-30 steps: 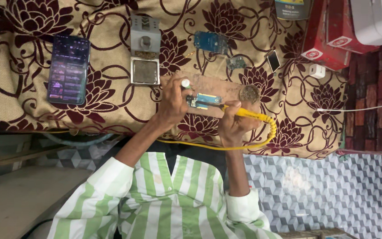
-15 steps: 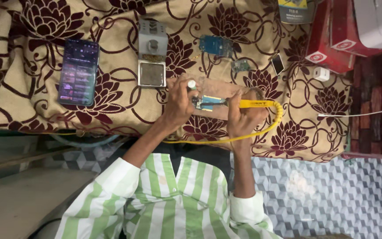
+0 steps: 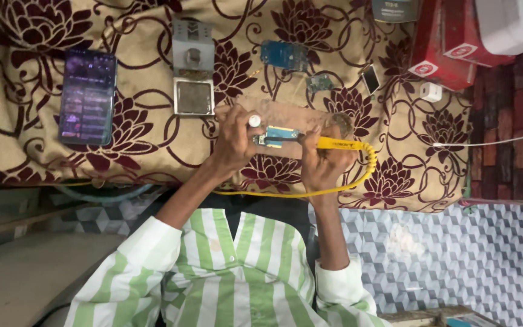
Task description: The person uses a soldering iron and solder wire to apply solder to a small blue circuit board. They repeatedly heat the board and feed solder to create joints while holding the board steady with their left hand.
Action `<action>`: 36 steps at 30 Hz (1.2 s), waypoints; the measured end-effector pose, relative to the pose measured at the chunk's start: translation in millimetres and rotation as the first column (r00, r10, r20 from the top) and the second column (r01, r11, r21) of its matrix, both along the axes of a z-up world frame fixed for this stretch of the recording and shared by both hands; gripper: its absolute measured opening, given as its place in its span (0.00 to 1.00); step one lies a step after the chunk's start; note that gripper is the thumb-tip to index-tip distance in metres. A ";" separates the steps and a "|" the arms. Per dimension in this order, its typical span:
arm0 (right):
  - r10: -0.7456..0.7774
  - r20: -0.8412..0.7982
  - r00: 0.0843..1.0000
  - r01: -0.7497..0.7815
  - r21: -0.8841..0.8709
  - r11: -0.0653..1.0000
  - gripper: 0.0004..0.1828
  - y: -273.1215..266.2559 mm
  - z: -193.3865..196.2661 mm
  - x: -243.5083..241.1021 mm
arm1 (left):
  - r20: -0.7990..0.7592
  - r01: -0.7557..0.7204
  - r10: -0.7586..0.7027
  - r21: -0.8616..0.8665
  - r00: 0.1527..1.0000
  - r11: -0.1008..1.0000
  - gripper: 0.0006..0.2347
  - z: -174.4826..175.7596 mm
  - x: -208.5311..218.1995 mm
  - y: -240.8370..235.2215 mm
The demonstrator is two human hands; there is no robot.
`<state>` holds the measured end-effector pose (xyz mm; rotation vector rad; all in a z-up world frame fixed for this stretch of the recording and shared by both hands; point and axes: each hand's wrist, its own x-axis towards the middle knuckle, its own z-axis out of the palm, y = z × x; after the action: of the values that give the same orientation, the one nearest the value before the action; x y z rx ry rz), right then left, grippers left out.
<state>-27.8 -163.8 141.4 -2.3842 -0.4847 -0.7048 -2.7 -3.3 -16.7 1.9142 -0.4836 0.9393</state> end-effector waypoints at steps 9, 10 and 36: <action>0.022 -0.024 0.999 -0.019 0.126 0.992 0.14 -3.3 -1.7 1.6 | -0.056 0.099 -0.101 -0.032 0.993 0.995 0.15 9.2 1.3 1.3; -0.010 -0.040 0.999 0.015 0.128 0.992 0.15 -3.8 -2.9 1.5 | -0.038 0.098 -0.099 -0.040 0.994 0.994 0.16 11.6 -0.1 2.1; -0.294 -0.064 0.954 0.274 0.582 0.766 0.22 -30.8 -97.1 -12.0 | -0.084 -0.046 0.047 0.017 0.995 0.999 0.12 -17.1 5.2 -7.1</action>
<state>-39.8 -194.6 44.3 -1.8627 0.0988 -0.8767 2.6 -10.4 -33.8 1.9779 -0.3993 0.8821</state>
